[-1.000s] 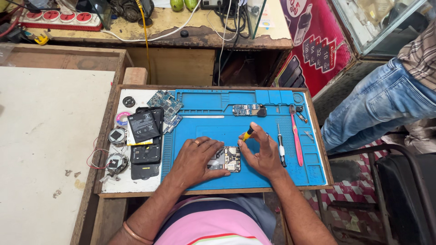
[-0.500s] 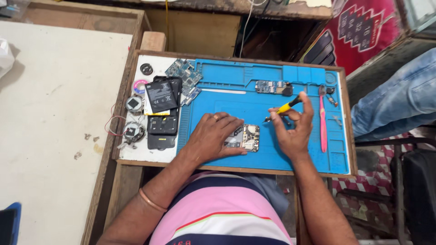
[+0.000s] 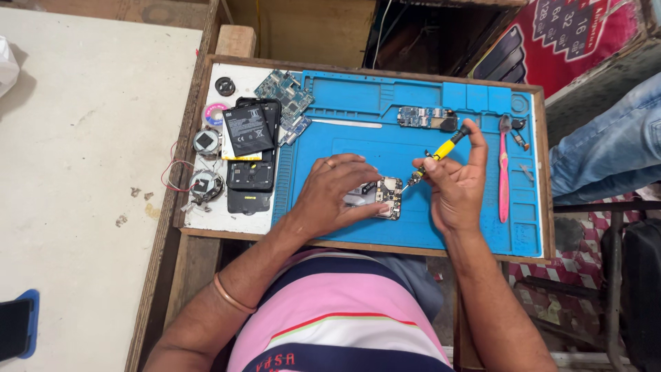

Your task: The person uses a yellow-handled screwdriver to unscrew and remove components from a disassembled mobile phone motherboard on a blue work mat. The person repeatedly probes and adjusts small parts on the board while holding it steady with the other hand.

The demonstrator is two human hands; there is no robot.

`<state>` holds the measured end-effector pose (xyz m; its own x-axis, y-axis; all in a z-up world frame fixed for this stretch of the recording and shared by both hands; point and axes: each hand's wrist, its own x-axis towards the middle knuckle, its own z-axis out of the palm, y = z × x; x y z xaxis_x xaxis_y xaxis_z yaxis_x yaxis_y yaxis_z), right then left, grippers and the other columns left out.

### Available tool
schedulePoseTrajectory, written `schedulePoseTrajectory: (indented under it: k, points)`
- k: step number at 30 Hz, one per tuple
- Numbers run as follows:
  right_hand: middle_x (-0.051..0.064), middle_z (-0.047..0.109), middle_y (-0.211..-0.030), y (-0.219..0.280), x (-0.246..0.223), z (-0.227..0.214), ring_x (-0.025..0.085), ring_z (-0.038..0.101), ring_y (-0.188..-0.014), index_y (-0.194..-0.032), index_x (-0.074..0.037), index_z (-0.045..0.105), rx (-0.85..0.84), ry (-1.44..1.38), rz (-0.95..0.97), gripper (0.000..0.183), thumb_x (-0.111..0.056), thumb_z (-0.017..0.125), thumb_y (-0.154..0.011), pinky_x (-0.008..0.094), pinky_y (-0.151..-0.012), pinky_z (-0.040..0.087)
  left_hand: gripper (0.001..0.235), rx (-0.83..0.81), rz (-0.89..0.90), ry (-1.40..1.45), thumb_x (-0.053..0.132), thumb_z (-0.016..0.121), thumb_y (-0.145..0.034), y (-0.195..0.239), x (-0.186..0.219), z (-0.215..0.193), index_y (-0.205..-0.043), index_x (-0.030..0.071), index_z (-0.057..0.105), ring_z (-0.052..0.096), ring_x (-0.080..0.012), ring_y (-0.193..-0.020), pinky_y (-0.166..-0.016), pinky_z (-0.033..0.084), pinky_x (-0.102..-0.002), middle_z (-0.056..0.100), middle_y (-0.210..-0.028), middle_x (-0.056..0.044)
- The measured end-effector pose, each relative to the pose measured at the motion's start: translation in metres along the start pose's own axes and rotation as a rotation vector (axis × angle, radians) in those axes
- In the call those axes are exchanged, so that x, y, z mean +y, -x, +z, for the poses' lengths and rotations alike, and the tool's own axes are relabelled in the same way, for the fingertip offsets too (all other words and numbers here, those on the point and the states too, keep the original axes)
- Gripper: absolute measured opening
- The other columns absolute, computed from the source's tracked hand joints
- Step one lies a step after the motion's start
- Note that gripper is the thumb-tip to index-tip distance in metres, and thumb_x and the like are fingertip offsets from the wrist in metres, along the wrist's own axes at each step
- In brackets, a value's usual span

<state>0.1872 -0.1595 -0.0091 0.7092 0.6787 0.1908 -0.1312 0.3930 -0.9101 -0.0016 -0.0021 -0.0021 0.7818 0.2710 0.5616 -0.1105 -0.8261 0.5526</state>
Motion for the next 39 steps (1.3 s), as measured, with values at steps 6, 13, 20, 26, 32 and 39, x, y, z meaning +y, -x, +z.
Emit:
schedulePoseTrajectory:
  k: [6,13,20,26,32,39]
  points:
    - [0.011,0.075,-0.096,0.010,0.008,0.015,0.017,0.073,-0.091,-0.166,-0.018,0.024,-0.019,-0.061,0.031,0.086,0.001,0.074,-0.098,0.023,-0.072,0.055,0.034,-0.004,-0.014,0.264,0.037,0.086,-0.084,0.000,0.014,0.006,-0.106,0.012,0.077,0.071,-0.0229,-0.108,-0.096,0.052,-0.039,0.077,-0.108,-0.003]
    - [0.013,0.074,-0.103,0.013,0.008,0.021,0.019,0.075,-0.100,-0.162,-0.019,0.022,-0.044,-0.083,0.021,0.088,0.003,0.075,-0.095,0.028,-0.085,0.061,0.017,0.054,-0.127,0.330,0.024,0.080,-0.091,0.003,0.018,0.008,-0.100,0.010,0.076,0.075,-0.0191,-0.091,-0.083,0.055,-0.034,0.079,-0.099,-0.003]
    - [0.016,0.073,-0.110,0.020,0.011,0.024,0.022,0.075,-0.106,-0.161,-0.016,0.022,-0.034,0.061,-0.118,0.084,0.006,0.074,-0.099,0.033,-0.101,0.062,0.014,0.147,-0.106,0.274,0.021,0.081,-0.090,0.004,0.019,0.011,-0.097,0.010,0.075,0.076,-0.0172,-0.088,-0.081,0.055,-0.032,0.079,-0.095,-0.002]
    - [0.018,0.072,-0.109,0.025,0.012,0.027,0.021,0.074,-0.102,-0.158,-0.014,0.022,0.011,0.102,-0.143,0.084,0.009,0.074,-0.096,0.033,-0.098,0.062,0.012,0.184,-0.066,0.162,0.020,0.082,-0.089,0.007,0.020,0.012,-0.097,0.013,0.076,0.074,-0.0171,-0.086,-0.078,0.050,-0.034,0.078,-0.095,0.000]
    - [0.017,0.071,-0.104,0.021,0.009,0.036,0.019,0.072,-0.096,-0.156,-0.013,0.026,0.052,0.082,-0.164,0.084,0.010,0.074,-0.092,0.030,-0.089,0.061,0.013,0.234,0.025,0.049,0.018,0.083,-0.088,0.003,0.026,0.006,-0.099,0.015,0.076,0.072,-0.0175,-0.087,-0.079,0.046,-0.036,0.077,-0.095,0.001]
    - [0.017,0.071,-0.102,0.023,0.008,0.039,0.019,0.072,-0.093,-0.155,-0.014,0.026,0.066,0.015,-0.124,0.082,0.009,0.073,-0.091,0.030,-0.083,0.062,0.015,0.253,0.086,0.011,0.015,0.083,-0.088,0.006,0.026,0.005,-0.102,0.015,0.076,0.072,-0.0155,-0.091,-0.081,0.046,-0.035,0.076,-0.100,0.003]
